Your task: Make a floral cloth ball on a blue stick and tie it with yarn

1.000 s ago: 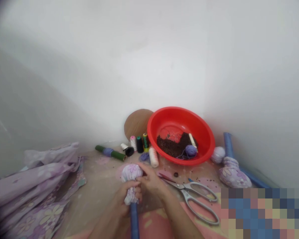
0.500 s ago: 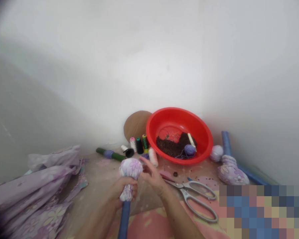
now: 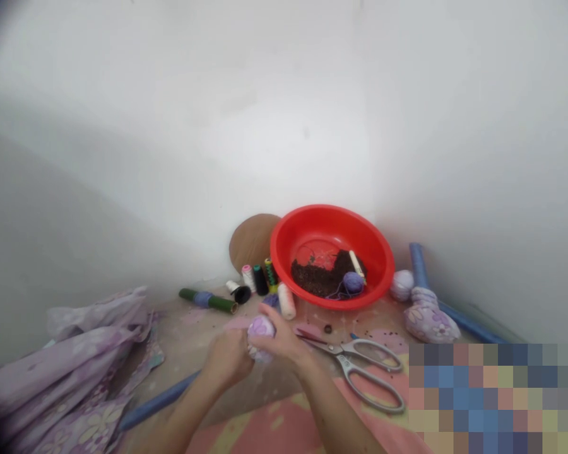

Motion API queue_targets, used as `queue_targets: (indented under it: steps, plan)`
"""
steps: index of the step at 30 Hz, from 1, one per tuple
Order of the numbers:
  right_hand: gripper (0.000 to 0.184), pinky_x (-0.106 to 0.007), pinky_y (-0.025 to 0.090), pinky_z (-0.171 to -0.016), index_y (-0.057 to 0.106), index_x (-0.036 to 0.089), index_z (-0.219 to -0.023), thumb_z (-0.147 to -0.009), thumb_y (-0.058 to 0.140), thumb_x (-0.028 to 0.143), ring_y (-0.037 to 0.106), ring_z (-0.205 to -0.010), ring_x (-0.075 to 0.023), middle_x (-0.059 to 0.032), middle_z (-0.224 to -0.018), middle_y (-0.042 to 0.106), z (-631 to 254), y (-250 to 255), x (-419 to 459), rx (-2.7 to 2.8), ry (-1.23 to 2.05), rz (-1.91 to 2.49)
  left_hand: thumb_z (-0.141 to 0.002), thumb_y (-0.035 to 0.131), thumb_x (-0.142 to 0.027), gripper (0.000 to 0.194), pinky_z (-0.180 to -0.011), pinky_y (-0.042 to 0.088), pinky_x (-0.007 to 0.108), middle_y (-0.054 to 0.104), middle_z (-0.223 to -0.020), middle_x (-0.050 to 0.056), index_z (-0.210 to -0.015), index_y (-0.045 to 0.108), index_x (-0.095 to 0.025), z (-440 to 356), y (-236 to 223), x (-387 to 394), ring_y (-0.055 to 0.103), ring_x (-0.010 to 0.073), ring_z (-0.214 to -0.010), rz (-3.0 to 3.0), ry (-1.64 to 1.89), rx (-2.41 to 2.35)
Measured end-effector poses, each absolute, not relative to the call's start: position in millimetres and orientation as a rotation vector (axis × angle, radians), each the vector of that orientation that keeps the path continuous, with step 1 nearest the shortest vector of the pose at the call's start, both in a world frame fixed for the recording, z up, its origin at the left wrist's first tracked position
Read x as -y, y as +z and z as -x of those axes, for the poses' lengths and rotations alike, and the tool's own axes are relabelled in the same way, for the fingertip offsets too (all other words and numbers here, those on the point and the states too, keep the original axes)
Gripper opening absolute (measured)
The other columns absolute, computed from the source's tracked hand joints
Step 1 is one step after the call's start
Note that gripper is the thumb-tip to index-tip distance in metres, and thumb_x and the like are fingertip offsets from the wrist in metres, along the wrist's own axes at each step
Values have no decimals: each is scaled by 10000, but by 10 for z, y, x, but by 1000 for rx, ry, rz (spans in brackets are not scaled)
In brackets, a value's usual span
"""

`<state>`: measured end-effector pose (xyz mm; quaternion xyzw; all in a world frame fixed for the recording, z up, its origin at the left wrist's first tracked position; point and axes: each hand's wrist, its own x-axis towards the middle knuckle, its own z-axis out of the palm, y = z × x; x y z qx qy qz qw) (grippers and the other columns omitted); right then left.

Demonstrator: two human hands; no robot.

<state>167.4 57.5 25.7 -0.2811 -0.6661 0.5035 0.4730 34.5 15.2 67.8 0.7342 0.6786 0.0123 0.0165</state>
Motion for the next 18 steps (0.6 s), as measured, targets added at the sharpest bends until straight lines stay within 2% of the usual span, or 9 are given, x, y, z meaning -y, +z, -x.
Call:
queue_targets:
  steps: [4,9,18]
  plan:
    - [620,-366,375,-837,463,182,-1125,-536,653,207,475,-983,-232,-71,-1102,508,-1661,238,-547,1697,1231,760,-662,467,-233,241,-694,385,371,614,-799,177,-827,605,-124,-291,519,-222,563,279,-778,-2297,167,-2094]
    - [528,-332,406,-770,507,196,-1019,-501,563,108,503,-868,-208,-34,-943,545,-1557,149,-546,1710,1027,858,-679,449,-263,239,-713,377,393,609,-807,188,-797,607,-128,-272,463,-245,558,293,-795,-2227,223,-2090]
    - [551,-295,402,-778,483,213,-1035,-495,533,116,498,-872,-191,-36,-984,524,-1482,28,-498,1803,776,816,-676,451,-260,272,-723,373,389,614,-862,194,-873,593,-137,-283,401,-205,561,296,-831,-2078,190,-2154]
